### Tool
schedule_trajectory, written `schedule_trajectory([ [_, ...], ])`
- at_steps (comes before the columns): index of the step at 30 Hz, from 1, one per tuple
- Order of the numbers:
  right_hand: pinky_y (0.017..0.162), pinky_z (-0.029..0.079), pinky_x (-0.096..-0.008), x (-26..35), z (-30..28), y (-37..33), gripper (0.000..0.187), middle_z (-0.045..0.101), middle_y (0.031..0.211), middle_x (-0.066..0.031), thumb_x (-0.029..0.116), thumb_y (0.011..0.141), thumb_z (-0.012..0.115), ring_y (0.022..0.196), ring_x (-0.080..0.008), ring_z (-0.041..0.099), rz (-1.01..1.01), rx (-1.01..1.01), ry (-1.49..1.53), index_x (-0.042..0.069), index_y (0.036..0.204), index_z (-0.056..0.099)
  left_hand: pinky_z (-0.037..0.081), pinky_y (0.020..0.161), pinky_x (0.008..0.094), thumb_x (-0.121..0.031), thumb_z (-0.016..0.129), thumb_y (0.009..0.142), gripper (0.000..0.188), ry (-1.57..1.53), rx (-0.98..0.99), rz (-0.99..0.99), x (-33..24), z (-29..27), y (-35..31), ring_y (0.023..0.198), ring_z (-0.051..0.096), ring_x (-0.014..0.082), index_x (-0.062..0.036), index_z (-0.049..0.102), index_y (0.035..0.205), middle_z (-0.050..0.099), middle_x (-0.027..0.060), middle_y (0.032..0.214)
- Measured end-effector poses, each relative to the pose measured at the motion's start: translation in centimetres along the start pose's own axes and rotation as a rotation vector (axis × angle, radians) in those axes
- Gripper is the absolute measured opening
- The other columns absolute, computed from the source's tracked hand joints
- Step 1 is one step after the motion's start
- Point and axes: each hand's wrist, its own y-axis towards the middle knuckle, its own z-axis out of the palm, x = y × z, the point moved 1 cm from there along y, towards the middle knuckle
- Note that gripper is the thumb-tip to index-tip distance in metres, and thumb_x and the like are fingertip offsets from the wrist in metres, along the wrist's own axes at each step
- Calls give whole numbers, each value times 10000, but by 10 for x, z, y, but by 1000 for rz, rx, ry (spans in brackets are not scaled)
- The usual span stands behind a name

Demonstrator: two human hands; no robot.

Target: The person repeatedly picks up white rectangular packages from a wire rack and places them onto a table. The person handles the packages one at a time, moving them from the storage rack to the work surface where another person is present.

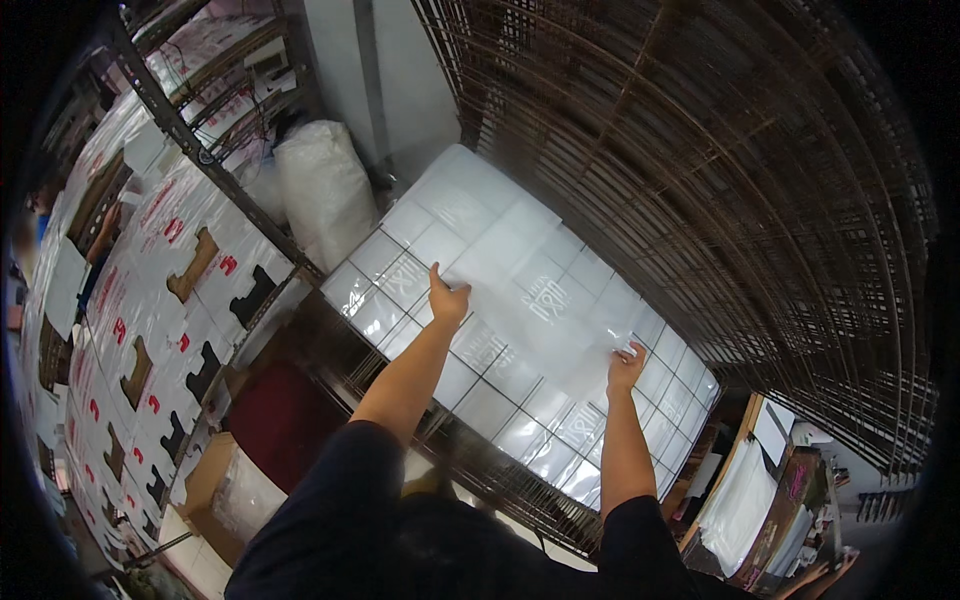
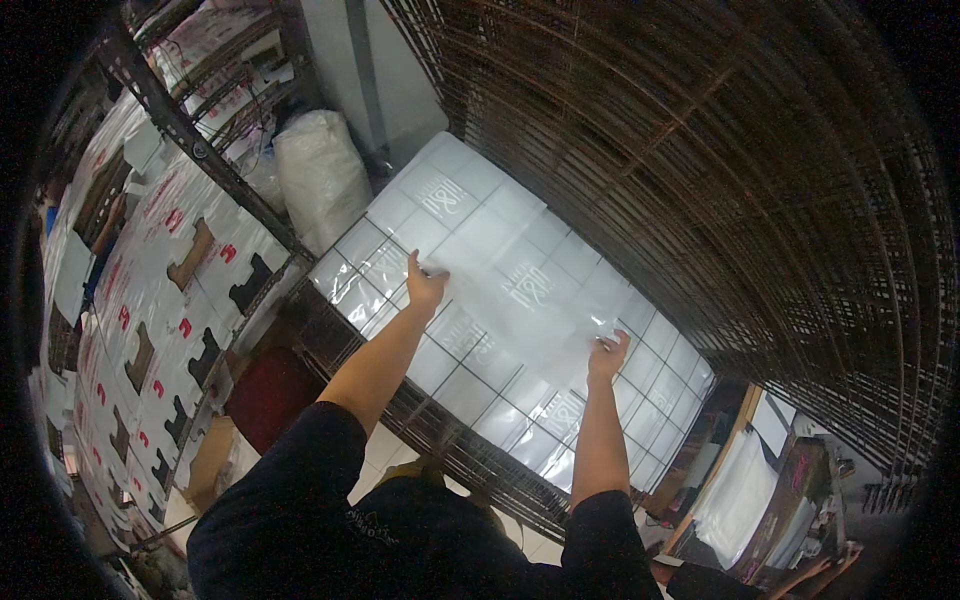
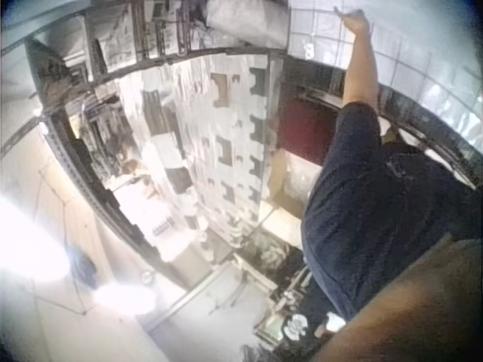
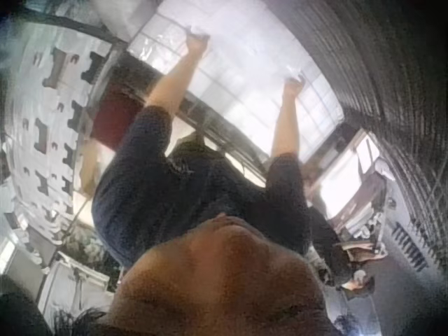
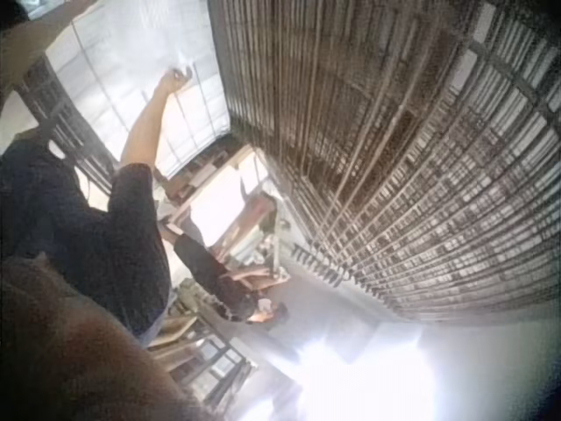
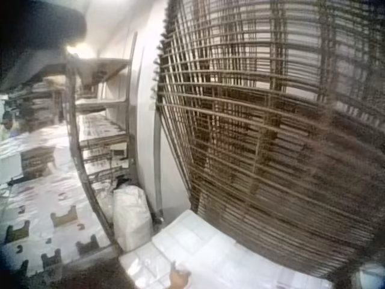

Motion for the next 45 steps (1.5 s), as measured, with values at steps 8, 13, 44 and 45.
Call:
schedule_trajectory([
  [8,655,478,-295,-29,32,48,131,627,784,-69,-6,704,608,717,-185,613,-200,-151,-307,61,815,588,497,561,312,-57,679,647,712,152,-19,8,-12,5,47,622,611,196,-51,365,1285,619,137,764],
  [13,620,494,-288,-28,25,62,164,624,792,-84,-11,719,596,712,-173,612,-44,-116,-283,53,869,601,489,739,379,-129,695,637,726,220,22,-93,-11,6,46,809,623,298,-76,366,1281,633,159,831],
  [44,438,501,-269,-56,32,76,161,600,845,-71,32,762,558,656,-158,594,-163,-110,-320,61,913,607,434,643,251,-118,675,760,339,161,221,104,20,-153,-138,691,536,111,-27,536,1055,570,40,755],
  [45,460,506,-274,-54,33,74,156,607,836,-72,34,759,563,660,-159,597,-181,-127,-327,61,905,609,434,644,251,-120,675,760,335,153,221,99,17,-153,-142,694,536,110,-28,538,1052,571,39,756],
])
